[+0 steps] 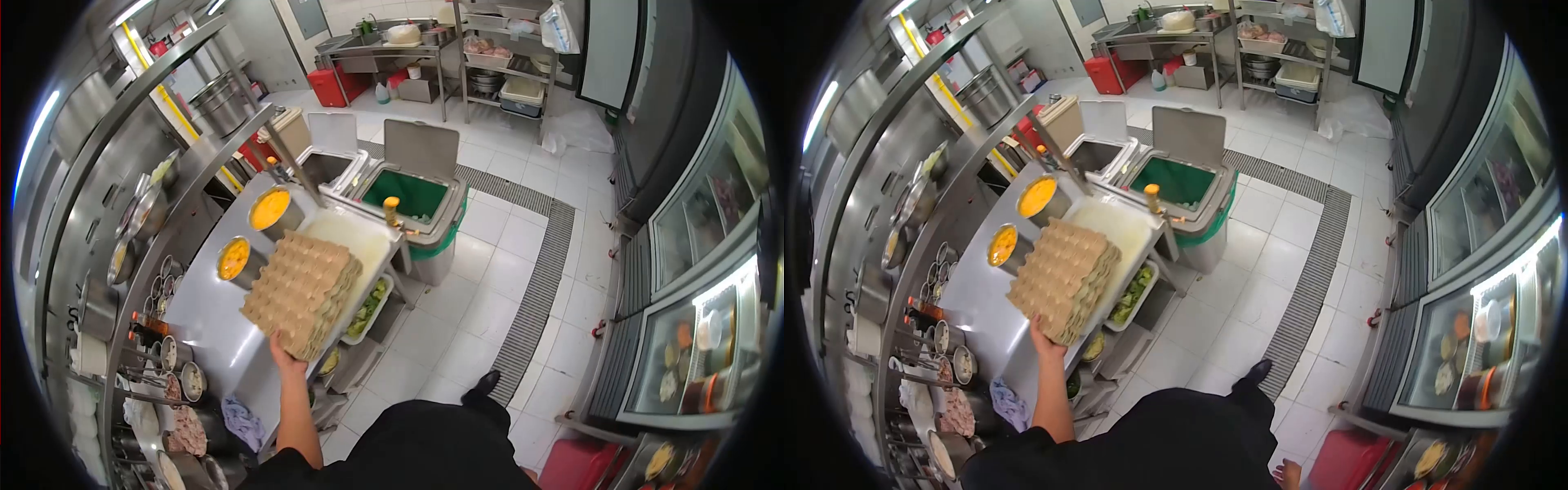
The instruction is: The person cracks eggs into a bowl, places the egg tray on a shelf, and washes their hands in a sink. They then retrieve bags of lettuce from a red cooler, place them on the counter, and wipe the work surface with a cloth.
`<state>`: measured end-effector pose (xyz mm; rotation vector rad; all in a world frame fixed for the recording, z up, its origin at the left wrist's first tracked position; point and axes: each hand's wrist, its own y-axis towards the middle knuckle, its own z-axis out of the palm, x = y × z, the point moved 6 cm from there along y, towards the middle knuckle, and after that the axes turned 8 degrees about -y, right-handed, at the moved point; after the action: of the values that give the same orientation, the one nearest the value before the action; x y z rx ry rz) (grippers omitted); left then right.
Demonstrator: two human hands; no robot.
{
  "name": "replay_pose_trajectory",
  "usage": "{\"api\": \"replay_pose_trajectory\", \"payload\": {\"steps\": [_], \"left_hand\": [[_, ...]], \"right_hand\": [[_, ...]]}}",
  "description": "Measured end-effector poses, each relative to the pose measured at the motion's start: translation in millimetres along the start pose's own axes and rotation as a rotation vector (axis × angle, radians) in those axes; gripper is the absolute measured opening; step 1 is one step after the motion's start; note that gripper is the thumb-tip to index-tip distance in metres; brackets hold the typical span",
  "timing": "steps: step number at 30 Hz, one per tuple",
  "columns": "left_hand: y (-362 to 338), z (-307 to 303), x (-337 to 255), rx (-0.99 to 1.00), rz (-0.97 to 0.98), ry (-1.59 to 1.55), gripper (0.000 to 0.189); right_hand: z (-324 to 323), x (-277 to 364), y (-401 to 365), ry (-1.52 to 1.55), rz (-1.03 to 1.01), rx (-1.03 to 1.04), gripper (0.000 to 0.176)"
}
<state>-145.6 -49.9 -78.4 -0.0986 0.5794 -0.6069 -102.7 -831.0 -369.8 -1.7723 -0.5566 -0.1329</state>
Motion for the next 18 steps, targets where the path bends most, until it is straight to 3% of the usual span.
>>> {"api": "replay_pose_trajectory", "payload": {"steps": [4, 5, 6, 8, 9, 12, 14, 16, 18], "left_hand": [[-26.6, 49.9, 31.5, -0.088, 0.207, -0.026, 0.056], [-26.6, 56.2, 36.3, -0.145, 0.260, -0.040, 0.056], [-29.6, 74.9, 41.3, -0.108, 0.287, -0.051, 0.056], [-31.3, 110.3, 47.0, -0.060, 0.363, -0.077, 0.056], [-29.8, 124.9, 48.5, -0.054, 0.413, -0.085, 0.056], [-13.5, 195.8, 65.7, -0.047, 0.513, -0.094, 0.057], [14.5, 265.8, 85.2, 0.086, 0.555, -0.158, 0.060], [60.9, 315.3, 107.3, 0.057, 0.573, -0.171, 0.061], [112.2, 376.4, 136.7, 0.064, 0.548, -0.216, 0.060]], "right_hand": [[-61.6, 207.3, 77.1, -0.252, -0.310, -0.026, 0.022], [-70.5, 278.6, 88.0, -0.336, -0.443, -0.048, 0.025], [-79.9, 345.2, 137.7, -0.676, -0.771, -0.145, 0.022], [-76.8, 506.5, 117.4, -0.394, -0.656, -0.097, 0.024], [-64.3, 585.1, 86.1, -0.369, -0.766, -0.049, 0.028], [-22.4, 767.7, 69.3, -0.406, -0.841, -0.041, 0.027], [12.2, 854.4, 61.8, -0.394, -0.899, -0.048, 0.024], [47.4, 909.9, 93.5, -0.400, -0.952, 0.044, 0.025], [84.6, 940.9, 101.1, -0.646, -0.825, 0.061, 0.028]]}}
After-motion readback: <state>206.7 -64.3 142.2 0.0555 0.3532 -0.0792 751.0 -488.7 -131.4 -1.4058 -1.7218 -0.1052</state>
